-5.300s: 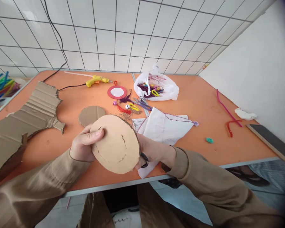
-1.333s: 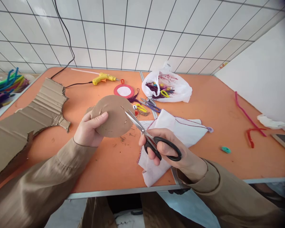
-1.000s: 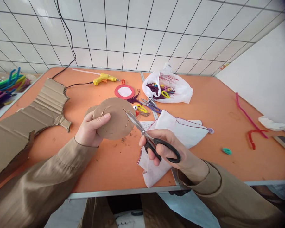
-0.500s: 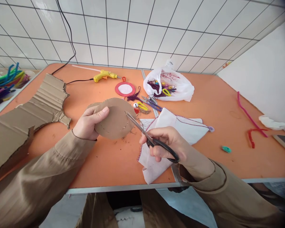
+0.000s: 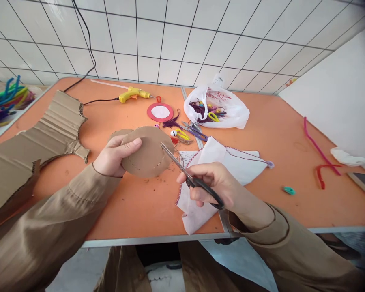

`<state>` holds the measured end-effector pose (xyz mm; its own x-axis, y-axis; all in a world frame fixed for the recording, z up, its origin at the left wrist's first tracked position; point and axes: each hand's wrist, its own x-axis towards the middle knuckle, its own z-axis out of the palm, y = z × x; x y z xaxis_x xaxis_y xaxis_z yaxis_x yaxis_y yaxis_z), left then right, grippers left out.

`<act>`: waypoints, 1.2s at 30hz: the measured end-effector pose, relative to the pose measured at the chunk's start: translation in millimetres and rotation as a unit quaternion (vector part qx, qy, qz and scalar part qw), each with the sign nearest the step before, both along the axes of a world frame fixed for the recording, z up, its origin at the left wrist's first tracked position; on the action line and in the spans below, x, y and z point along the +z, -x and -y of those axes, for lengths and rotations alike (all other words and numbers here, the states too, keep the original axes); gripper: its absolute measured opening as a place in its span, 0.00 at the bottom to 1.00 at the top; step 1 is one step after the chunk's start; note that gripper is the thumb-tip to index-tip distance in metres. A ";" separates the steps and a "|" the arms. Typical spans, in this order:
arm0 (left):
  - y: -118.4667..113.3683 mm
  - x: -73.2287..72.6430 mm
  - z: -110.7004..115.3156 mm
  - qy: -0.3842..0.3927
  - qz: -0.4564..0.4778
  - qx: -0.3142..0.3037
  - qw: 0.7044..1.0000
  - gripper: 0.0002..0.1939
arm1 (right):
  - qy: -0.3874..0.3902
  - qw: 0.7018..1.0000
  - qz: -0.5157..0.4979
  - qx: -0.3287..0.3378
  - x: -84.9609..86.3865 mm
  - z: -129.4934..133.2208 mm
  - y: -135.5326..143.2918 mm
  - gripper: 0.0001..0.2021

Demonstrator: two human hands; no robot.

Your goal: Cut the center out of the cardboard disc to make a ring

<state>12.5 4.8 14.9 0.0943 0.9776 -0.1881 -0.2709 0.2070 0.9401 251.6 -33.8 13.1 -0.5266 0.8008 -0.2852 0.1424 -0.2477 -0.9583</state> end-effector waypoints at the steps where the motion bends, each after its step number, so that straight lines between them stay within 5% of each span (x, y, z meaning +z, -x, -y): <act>1: -0.1 0.0 0.3 0.000 0.000 0.000 1.000 0.08 | -0.003 1.000 0.004 0.000 -1.4 -0.2 -0.1 0.18; 13: -0.8 1.5 0.5 0.005 0.000 0.006 1.000 0.07 | 0.061 0.997 0.045 -0.034 10.4 0.4 11.4 0.18; 22: 2.0 -0.1 -2.1 0.018 0.000 -0.031 0.999 0.15 | -0.035 0.998 -0.028 0.050 -2.3 -0.6 -4.1 0.27; 28: 3.5 1.4 -3.2 0.016 -0.016 0.017 1.000 0.10 | -0.018 0.999 -0.027 0.030 -1.3 1.5 -3.6 0.27; 36: 5.6 2.7 -2.7 0.013 -0.033 -0.030 0.999 0.15 | -0.012 0.998 -0.051 0.023 -6.4 1.6 -3.2 0.25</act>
<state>7.0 7.5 17.6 0.1386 0.9655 -0.2204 -0.1953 0.2449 0.9497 254.8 -35.3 6.8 -0.5882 0.7812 -0.2093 0.0552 -0.2194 -0.9741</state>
